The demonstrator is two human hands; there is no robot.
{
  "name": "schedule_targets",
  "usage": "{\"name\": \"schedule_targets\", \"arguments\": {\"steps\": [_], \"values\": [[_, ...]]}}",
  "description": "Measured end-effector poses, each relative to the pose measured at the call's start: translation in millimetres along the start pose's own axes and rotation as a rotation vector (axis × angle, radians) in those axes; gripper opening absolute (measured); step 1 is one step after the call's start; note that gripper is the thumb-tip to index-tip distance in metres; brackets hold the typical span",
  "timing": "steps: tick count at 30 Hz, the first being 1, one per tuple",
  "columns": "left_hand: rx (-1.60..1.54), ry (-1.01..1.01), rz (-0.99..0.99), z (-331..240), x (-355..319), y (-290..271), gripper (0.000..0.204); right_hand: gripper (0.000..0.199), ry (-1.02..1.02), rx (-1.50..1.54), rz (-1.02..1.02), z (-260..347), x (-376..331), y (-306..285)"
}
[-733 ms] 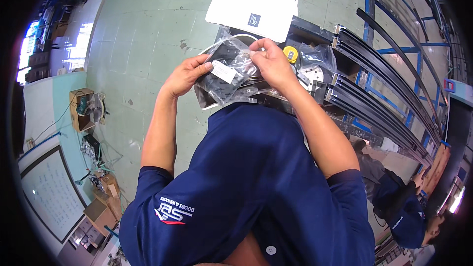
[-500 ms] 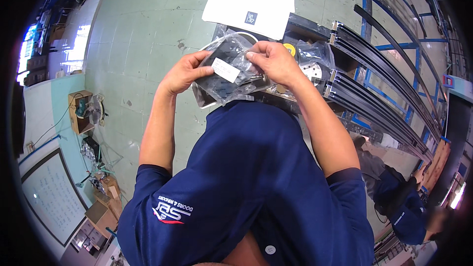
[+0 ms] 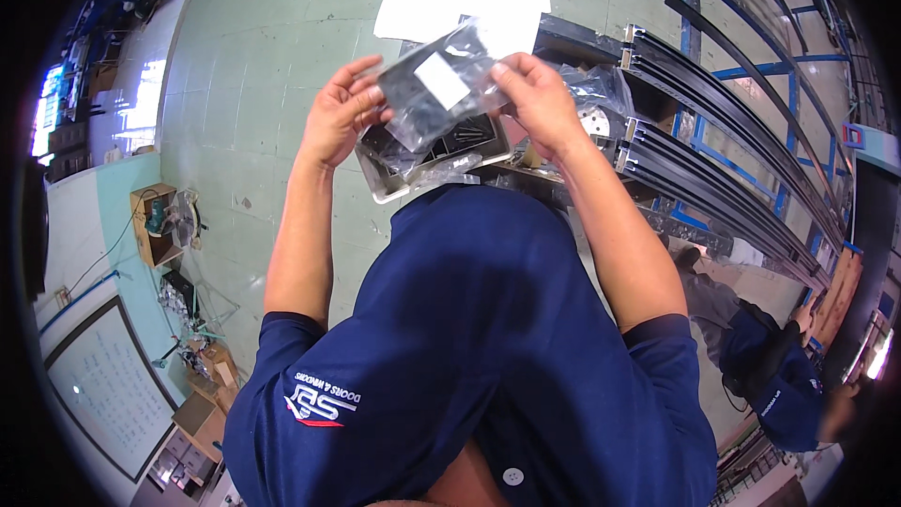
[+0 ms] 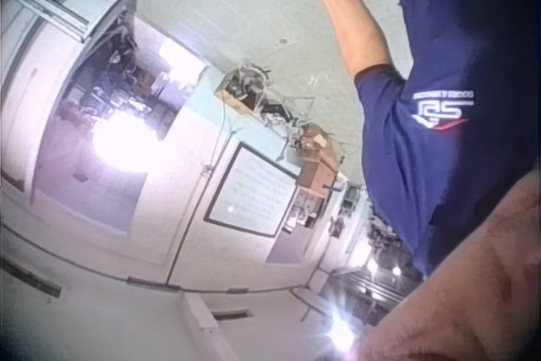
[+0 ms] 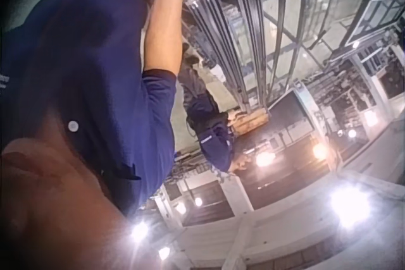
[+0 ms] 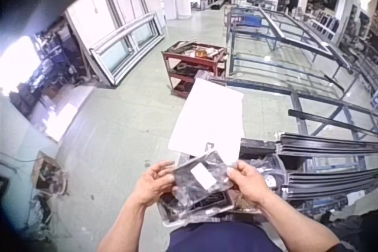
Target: The person unpacks small plastic bags containing hardware components from a white bin. They remove a black rectangular object and a small metal bracket from the packaging, inspect them briefly, and place them on a nearby metal rack. The person repeats this process with another bag, handling the items carefully.
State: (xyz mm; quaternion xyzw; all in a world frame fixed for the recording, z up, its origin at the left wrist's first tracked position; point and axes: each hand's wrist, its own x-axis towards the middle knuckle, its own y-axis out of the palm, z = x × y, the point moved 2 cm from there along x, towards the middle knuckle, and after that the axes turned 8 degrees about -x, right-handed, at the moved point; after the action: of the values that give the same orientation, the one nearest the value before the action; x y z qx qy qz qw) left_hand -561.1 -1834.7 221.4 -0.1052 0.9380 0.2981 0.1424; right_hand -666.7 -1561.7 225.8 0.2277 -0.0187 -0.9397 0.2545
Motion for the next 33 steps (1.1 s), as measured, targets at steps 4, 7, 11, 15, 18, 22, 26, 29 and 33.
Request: {"name": "schedule_targets", "arguments": {"steps": [4, 7, 11, 15, 18, 22, 26, 29, 33], "values": [[0.546, 0.108, -0.133, 2.1, -5.8, -10.4, 0.053, 0.014, -0.226, -0.037, -0.171, 4.2, 3.4, -21.4], [1.103, 0.241, 0.080, 9.9, -20.7, -4.8, 0.059, 0.015, -0.263, -0.045, -0.244, 4.3, -1.3, -45.2], [1.382, 0.194, 0.347, 35.8, -55.3, 26.6, 0.060, 0.015, -0.189, -0.017, -0.313, -11.9, -14.3, -70.0], [1.060, 0.235, 0.136, 75.6, -46.2, 17.6, 0.031, 0.014, -0.126, 0.016, -0.347, -24.7, -27.4, -68.3], [0.653, 0.086, -0.055, 64.8, -36.4, 9.6, 0.022, 0.013, -0.136, 0.027, -0.320, -31.6, -32.1, -67.2], [0.201, 0.002, -0.159, 44.8, -23.1, -3.8, 0.022, 0.013, -0.128, 0.046, -0.214, -38.5, -32.7, -51.6], [0.094, 0.015, -0.214, 19.0, -21.0, -2.3, 0.018, 0.016, -0.039, 0.017, -0.051, -62.4, -20.1, -31.2], [0.070, 0.058, -0.171, -0.7, -21.6, 12.3, 0.022, 0.012, -0.069, -0.186, -0.041, -88.9, -1.5, -16.7], [0.043, 0.109, -0.199, -2.0, -21.8, 21.3, 0.021, 0.010, -0.030, -0.689, -0.104, -71.7, -9.2, -20.2]]}}
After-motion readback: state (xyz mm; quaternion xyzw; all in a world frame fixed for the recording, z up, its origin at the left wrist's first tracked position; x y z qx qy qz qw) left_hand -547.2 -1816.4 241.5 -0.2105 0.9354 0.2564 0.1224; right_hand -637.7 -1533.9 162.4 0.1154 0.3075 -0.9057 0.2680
